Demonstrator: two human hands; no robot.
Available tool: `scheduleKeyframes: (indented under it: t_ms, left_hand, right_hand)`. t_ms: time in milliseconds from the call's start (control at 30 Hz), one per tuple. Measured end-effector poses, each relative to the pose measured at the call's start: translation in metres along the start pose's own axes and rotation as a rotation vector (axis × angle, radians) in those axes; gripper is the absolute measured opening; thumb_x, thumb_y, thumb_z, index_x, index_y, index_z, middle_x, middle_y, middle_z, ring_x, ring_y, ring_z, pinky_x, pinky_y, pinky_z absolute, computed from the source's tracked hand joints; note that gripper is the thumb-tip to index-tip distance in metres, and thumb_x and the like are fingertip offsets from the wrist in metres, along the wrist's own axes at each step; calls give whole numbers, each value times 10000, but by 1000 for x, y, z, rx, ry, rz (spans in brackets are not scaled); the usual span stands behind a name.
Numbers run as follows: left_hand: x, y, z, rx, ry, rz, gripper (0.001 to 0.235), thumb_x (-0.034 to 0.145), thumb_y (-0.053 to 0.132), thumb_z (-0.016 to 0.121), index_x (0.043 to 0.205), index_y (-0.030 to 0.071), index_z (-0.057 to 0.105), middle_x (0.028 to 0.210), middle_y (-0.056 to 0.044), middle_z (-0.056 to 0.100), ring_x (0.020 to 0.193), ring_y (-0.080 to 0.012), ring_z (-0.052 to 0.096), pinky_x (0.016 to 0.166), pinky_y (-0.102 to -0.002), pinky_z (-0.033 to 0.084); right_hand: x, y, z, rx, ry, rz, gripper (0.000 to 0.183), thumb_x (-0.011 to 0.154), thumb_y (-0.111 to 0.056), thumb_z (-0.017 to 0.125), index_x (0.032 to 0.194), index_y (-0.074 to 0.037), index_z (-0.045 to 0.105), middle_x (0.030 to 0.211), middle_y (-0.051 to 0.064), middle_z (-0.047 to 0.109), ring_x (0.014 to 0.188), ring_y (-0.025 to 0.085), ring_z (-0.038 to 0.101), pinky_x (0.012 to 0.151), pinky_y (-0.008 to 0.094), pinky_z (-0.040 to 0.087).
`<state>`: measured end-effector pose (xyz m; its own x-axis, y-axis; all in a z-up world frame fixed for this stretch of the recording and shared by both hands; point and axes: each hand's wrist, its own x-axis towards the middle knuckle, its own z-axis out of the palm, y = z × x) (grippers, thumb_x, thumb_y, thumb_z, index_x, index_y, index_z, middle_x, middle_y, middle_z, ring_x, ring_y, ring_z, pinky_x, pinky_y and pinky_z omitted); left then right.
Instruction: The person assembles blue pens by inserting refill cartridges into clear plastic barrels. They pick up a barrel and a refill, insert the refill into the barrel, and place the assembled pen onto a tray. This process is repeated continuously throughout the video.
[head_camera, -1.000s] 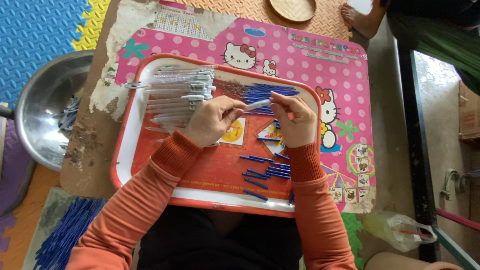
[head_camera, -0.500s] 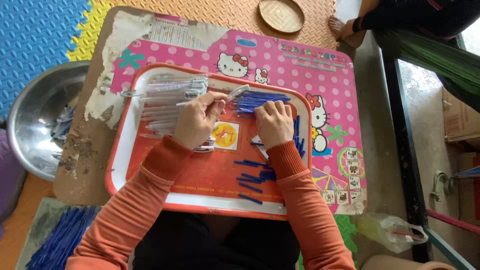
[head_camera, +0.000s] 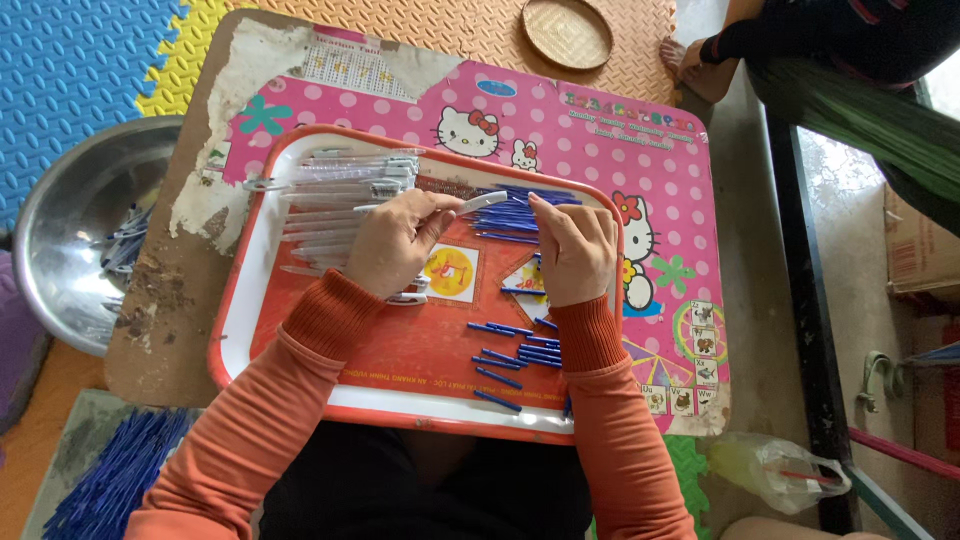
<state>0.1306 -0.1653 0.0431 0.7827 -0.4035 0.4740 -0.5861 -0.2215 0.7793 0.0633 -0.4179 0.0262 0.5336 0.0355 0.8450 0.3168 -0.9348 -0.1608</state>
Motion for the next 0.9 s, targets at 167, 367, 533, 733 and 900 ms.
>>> scheduleKeyframes:
  t_ms: [167, 367, 533, 733, 900]
  left_hand:
    - [-6, -3, 7, 54, -21, 11, 154, 1062, 177, 675, 1143, 187, 805, 869, -98, 736, 842, -314, 744, 795, -398, 598]
    - [-11, -17, 14, 95, -60, 12, 167, 1039, 149, 644, 1157, 163, 762, 901, -144, 714, 922, -371, 740, 846, -453, 582]
    - [-9, -17, 8, 215, -118, 93, 141, 1074, 263, 663, 1170, 238, 763, 876, -83, 642, 844, -334, 714, 748, -435, 584]
    - [-11, -7, 10, 69, -77, 53, 147, 1046, 208, 707, 1152, 244, 803, 837, -52, 661, 794, -305, 726, 749, -394, 580]
    - [-2, 9, 0, -83, -80, 63, 153, 1007, 149, 683, 1133, 123, 768, 867, -177, 679, 869, -430, 716, 777, -473, 570]
  right_hand:
    - [-5, -2, 0, 13, -8, -9, 234, 992, -131, 763, 1170, -256, 849, 928, 9, 705, 866, 261, 633, 826, 360, 499]
    - [2, -5, -12, -107, -54, -103, 293, 1033, -109, 675, 1118, -331, 846, 901, 6, 616, 913, 278, 580, 976, 402, 459]
    - [11, -12, -15, -132, -75, -169, 310, 1015, -53, 663, 1137, -274, 844, 1035, 39, 597, 1044, 329, 596, 1008, 507, 484]
    - [16, -52, -9, 378, -201, 58, 427, 1055, 27, 526, 1372, -141, 759, 1195, 125, 762, 1090, 361, 739, 948, 462, 583]
    - [43, -27, -37, 457, -188, 69, 299, 1048, -16, 679, 1344, -16, 720, 1304, 231, 717, 1129, 428, 698, 907, 505, 574]
